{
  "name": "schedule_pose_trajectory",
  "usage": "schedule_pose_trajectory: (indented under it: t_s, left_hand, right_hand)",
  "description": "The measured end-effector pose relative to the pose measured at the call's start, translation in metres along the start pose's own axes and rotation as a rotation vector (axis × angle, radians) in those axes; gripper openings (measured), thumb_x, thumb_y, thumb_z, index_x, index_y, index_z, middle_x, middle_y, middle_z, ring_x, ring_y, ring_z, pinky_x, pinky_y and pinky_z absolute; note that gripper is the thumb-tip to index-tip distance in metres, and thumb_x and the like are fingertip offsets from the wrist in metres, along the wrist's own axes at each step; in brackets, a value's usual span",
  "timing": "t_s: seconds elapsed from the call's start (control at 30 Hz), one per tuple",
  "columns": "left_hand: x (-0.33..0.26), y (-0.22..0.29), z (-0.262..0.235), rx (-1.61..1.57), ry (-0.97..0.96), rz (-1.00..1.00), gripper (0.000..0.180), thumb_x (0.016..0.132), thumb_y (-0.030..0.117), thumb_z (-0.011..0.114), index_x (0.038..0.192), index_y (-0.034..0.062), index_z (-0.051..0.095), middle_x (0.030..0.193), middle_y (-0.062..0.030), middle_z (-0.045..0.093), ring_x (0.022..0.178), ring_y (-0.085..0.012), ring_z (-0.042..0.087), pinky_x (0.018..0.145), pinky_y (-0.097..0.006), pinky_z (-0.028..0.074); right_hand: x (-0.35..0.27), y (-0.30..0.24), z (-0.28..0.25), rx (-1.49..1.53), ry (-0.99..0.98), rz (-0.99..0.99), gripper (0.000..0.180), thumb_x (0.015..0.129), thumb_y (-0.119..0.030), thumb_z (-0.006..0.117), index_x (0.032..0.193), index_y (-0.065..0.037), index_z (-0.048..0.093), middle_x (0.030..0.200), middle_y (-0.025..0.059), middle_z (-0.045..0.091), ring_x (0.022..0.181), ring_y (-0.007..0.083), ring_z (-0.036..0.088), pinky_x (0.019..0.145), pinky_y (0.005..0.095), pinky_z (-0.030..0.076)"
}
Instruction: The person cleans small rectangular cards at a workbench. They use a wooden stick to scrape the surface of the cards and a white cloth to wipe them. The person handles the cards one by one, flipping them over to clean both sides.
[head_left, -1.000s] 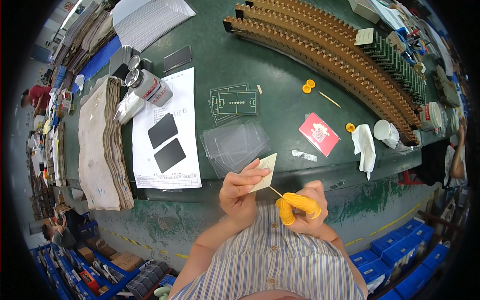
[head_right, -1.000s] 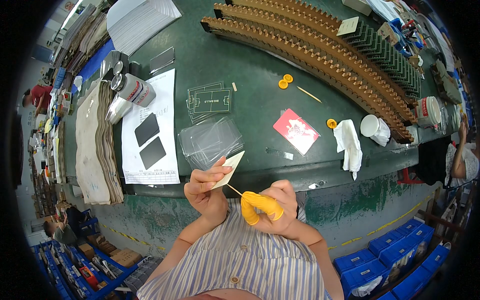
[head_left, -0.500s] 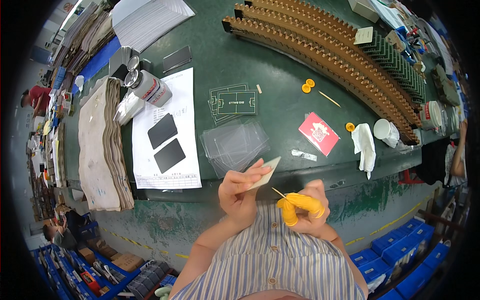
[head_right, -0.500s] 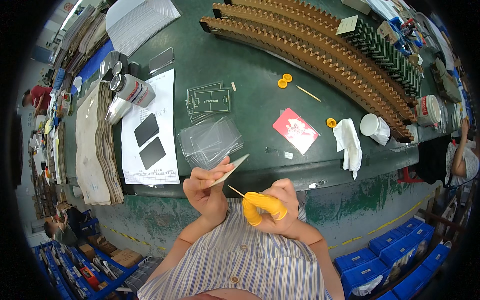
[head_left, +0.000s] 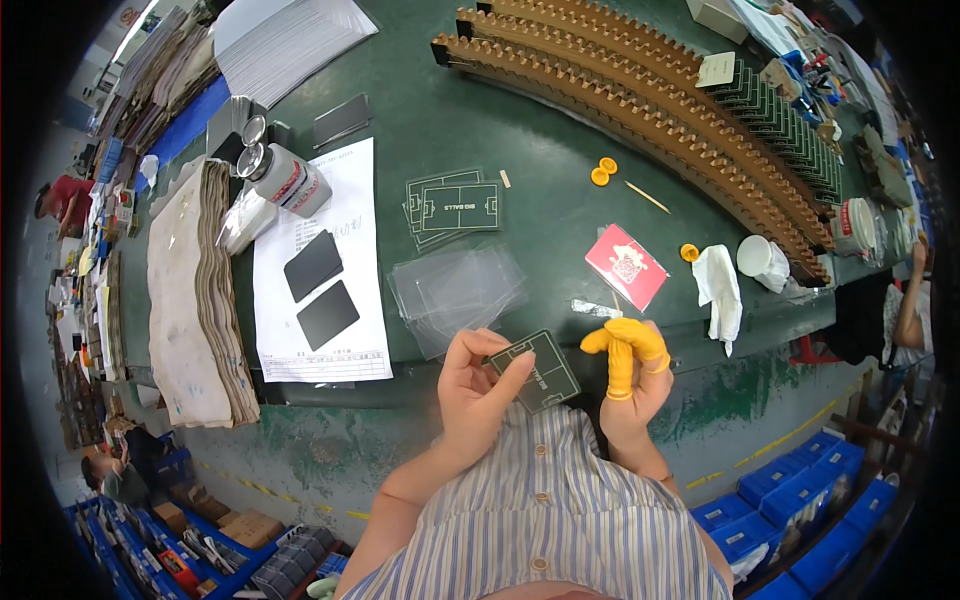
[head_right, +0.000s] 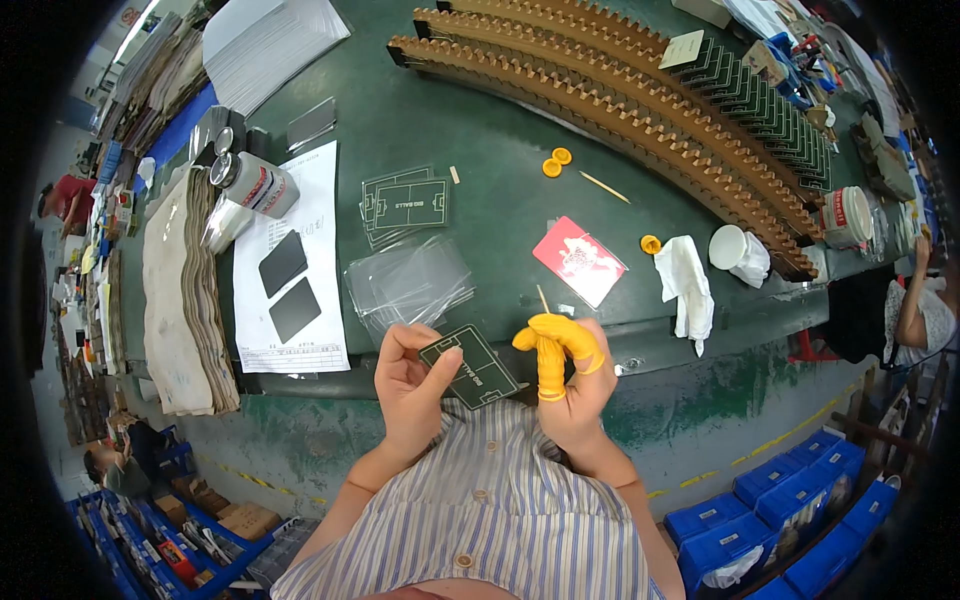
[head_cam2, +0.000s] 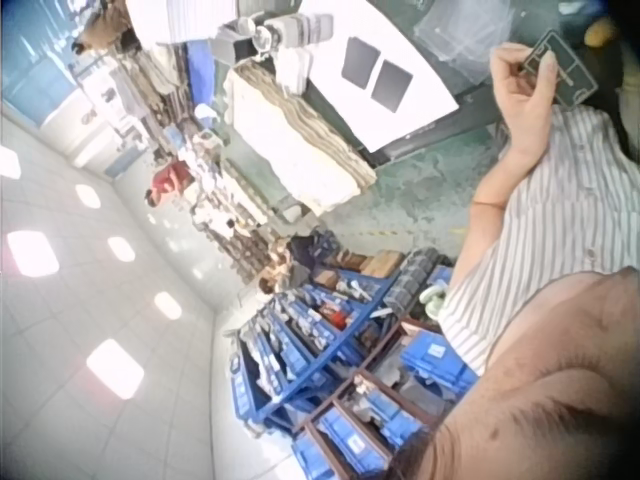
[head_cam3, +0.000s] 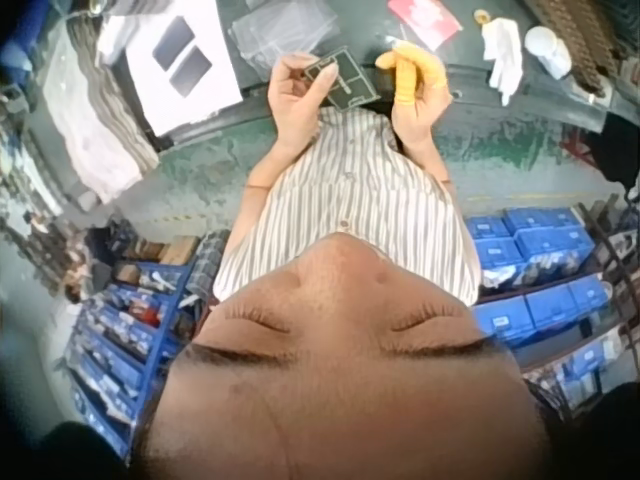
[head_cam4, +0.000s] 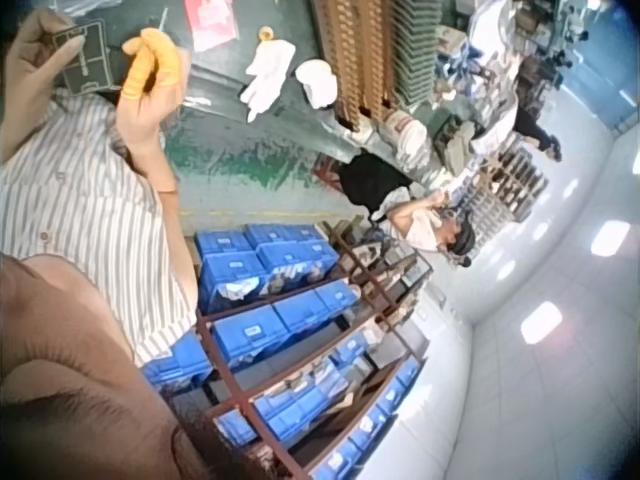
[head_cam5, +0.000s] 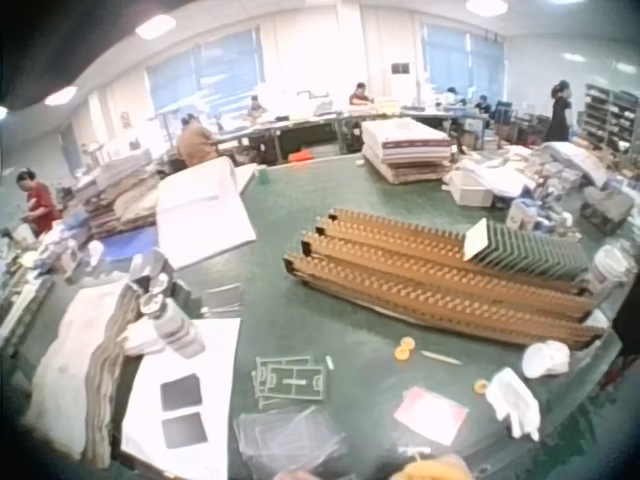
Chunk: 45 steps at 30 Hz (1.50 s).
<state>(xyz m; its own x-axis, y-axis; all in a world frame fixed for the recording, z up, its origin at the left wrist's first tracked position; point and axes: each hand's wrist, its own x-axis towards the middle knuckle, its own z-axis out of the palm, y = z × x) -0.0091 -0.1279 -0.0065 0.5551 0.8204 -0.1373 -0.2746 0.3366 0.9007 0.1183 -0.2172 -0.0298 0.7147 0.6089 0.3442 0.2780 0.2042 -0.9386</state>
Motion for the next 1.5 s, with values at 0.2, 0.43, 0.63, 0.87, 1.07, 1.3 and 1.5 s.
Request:
schedule_pose_trajectory:
  t_s: [0.2,0.43,0.63,0.87,1.07,1.3,1.5]
  left_hand:
    - [0.001,0.001,0.004,0.016,-0.040,-0.015,0.021,0.082,-0.008,0.061,0.090,0.0044,0.045,0.088,-0.0033,0.050,0.077,-0.0061,0.049,0.070,-0.020,0.042]
    - [-0.002,0.000,0.002,0.058,-0.119,-0.045,0.023,0.081,-0.011,0.061,0.089,0.0042,0.045,0.087,-0.0047,0.051,0.075,-0.0069,0.051,0.067,-0.020,0.044]
    - [-0.016,-0.007,0.005,0.148,-0.266,-0.096,0.024,0.080,-0.012,0.061,0.087,0.0045,0.046,0.084,-0.0049,0.052,0.072,-0.0070,0.050,0.065,-0.020,0.042]
    - [-0.004,0.003,0.007,-0.009,-0.070,-0.143,0.023,0.081,-0.010,0.060,0.085,0.0058,0.044,0.080,-0.0016,0.049,0.070,-0.0054,0.048,0.066,-0.020,0.041]
    - [-0.004,0.006,0.009,-0.025,-0.081,-0.166,0.021,0.082,-0.008,0.061,0.087,0.0056,0.045,0.080,-0.0016,0.050,0.072,-0.0056,0.049,0.067,-0.020,0.040]
    - [-0.004,-0.003,0.010,0.065,-0.120,-0.084,0.022,0.081,-0.010,0.062,0.087,0.0053,0.046,0.082,-0.0031,0.052,0.073,-0.0077,0.051,0.067,-0.021,0.042]
    - [-0.007,-0.006,0.006,0.171,-0.184,0.013,0.021,0.079,-0.013,0.061,0.088,0.0022,0.049,0.086,-0.0066,0.052,0.088,-0.0179,0.061,0.079,-0.030,0.049]
  right_hand:
    - [0.011,-0.007,0.005,-0.163,-0.105,0.025,0.030,0.079,-0.005,0.066,0.108,-0.002,0.059,0.098,0.0095,0.058,0.085,0.0196,0.051,0.073,0.0279,0.042]
    - [0.012,-0.006,0.008,-0.208,-0.078,0.032,0.051,0.070,-0.010,0.076,0.116,-0.005,0.055,0.103,0.0066,0.051,0.080,0.0163,0.042,0.073,0.0267,0.037]
    - [0.023,0.003,0.005,-0.162,0.071,0.109,0.040,0.076,-0.008,0.072,0.113,-0.005,0.054,0.099,0.0036,0.049,0.081,0.0136,0.040,0.076,0.0254,0.035]
    - [0.025,0.014,-0.017,-0.153,0.279,0.047,0.023,0.085,-0.007,0.063,0.107,-0.004,0.057,0.100,0.0038,0.054,0.087,0.0136,0.046,0.080,0.0250,0.036]
    - [0.035,0.017,-0.051,-0.654,0.351,-0.095,0.013,0.089,-0.004,0.057,0.100,-0.001,0.063,0.100,0.0065,0.059,0.091,0.0143,0.056,0.084,0.0268,0.042]
    - [0.040,0.023,-0.079,-1.072,0.237,-0.077,0.020,0.082,-0.009,0.063,0.101,-0.006,0.066,0.106,0.0085,0.057,0.102,0.0270,0.049,0.090,0.0384,0.034]
    - [0.051,0.005,-0.056,-1.127,0.089,-0.093,0.030,0.080,-0.025,0.067,0.107,-0.013,0.067,0.124,0.0094,0.049,0.115,0.0317,0.037,0.097,0.0440,0.027]
